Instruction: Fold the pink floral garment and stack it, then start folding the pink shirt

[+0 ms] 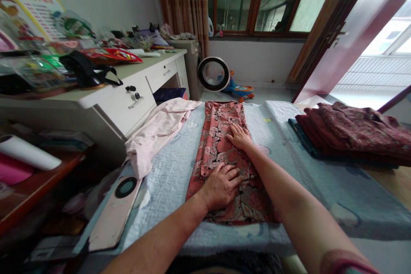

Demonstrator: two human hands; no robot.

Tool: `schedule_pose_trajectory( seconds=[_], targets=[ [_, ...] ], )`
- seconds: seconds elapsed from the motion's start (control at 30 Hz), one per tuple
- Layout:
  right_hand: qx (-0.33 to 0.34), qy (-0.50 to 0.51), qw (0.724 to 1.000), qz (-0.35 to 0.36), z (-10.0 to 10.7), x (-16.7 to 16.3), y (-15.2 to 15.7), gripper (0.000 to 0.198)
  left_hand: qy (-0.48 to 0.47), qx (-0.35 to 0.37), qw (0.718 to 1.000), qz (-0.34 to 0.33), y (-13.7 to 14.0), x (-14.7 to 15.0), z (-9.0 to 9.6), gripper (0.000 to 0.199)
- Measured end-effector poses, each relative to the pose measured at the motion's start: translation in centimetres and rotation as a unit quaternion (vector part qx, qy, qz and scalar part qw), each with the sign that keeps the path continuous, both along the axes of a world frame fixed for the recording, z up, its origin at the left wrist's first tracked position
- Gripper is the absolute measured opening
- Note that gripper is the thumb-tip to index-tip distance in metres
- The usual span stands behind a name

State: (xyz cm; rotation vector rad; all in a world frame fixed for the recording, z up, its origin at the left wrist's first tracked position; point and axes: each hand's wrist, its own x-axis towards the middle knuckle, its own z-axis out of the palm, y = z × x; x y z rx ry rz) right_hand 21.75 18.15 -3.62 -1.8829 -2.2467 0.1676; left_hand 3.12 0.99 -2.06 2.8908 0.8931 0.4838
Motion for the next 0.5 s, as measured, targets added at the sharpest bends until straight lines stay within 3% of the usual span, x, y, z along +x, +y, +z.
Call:
schedule_pose_trajectory(
  seconds=[0.1,0.23,0.33,0.5],
  targets=[
    [0.020,0.042,0.999,-0.023,0.4,0.0,-0.7,0.064,-0.006,-0.006,1.000,-0.001,0.0,0.0,0.0,0.038],
    [0.047,0.048,0.995,0.068,0.8,-0.2,-3.6,0.057,-0.016,-0.014,1.000,0.000,0.0,0.0,0.1,0.038],
    [0.030,0.034,0.989,0.141,0.5,-0.4,-5.8,0.052,-0.024,-0.016,1.000,0.000,0.1,0.1,0.2,0.042],
    [0.021,-0.007,0.989,0.144,-0.2,-0.4,-6.4,0.058,-0.014,-0.013,1.000,-0.004,0.1,0.0,0.2,0.042]
  ],
)
